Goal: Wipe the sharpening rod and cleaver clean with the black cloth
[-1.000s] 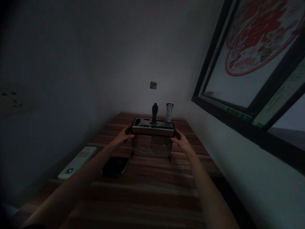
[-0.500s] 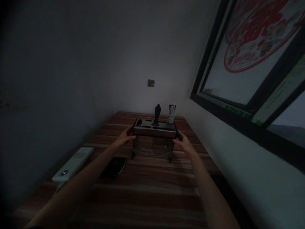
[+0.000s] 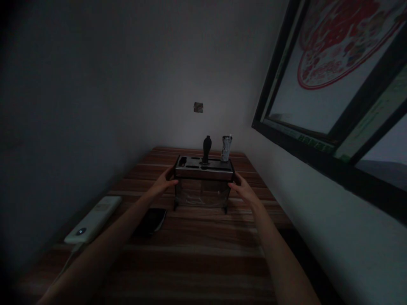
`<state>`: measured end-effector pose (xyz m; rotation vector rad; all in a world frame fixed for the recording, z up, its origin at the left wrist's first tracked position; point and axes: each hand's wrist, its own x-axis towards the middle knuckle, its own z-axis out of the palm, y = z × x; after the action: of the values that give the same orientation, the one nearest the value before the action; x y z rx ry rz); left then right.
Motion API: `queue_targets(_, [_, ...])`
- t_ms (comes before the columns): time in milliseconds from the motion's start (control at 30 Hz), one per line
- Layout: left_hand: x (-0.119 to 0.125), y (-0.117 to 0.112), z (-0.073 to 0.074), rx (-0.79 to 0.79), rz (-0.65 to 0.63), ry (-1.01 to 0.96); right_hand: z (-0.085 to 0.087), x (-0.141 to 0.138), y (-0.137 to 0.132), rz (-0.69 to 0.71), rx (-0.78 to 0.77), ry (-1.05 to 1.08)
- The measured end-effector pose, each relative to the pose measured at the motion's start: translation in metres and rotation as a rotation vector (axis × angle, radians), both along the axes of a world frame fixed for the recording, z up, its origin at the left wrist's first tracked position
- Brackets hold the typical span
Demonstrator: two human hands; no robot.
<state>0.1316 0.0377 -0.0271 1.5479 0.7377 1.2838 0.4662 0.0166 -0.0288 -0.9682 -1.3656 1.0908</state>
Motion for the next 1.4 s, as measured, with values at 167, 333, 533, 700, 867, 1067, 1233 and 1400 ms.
queue_targets(167, [-0.001,-0.001,-0.001,0.02,0.029,0.029,-0.001,0.0,-0.001,0.003,-0.003,-0.007])
queue_targets(333, [-0.003,0.002,0.001,0.039,0.03,0.059,-0.001,0.001,0.0,-0.02,0.001,-0.052])
queue_targets(533, [-0.005,0.004,-0.003,0.081,0.032,0.076,-0.006,0.003,0.003,-0.052,0.044,-0.125])
queue_targets(700, [-0.003,-0.005,-0.001,0.135,0.04,0.112,-0.011,0.0,-0.001,-0.13,0.125,-0.174])
queue_targets(867, [-0.008,-0.022,0.009,0.189,0.111,0.189,0.0,-0.01,-0.022,-0.2,0.213,-0.199])
queue_targets(1067, [-0.043,-0.042,0.017,0.188,0.237,0.401,0.004,-0.028,-0.082,-0.563,0.349,-0.274])
queue_targets(1233, [-0.079,-0.066,0.008,0.137,0.248,0.677,-0.008,-0.069,-0.114,-0.147,0.318,-0.478])
queue_targets(1400, [-0.103,-0.086,-0.013,0.108,0.272,0.888,-0.01,-0.135,-0.118,0.208,0.255,-0.644])
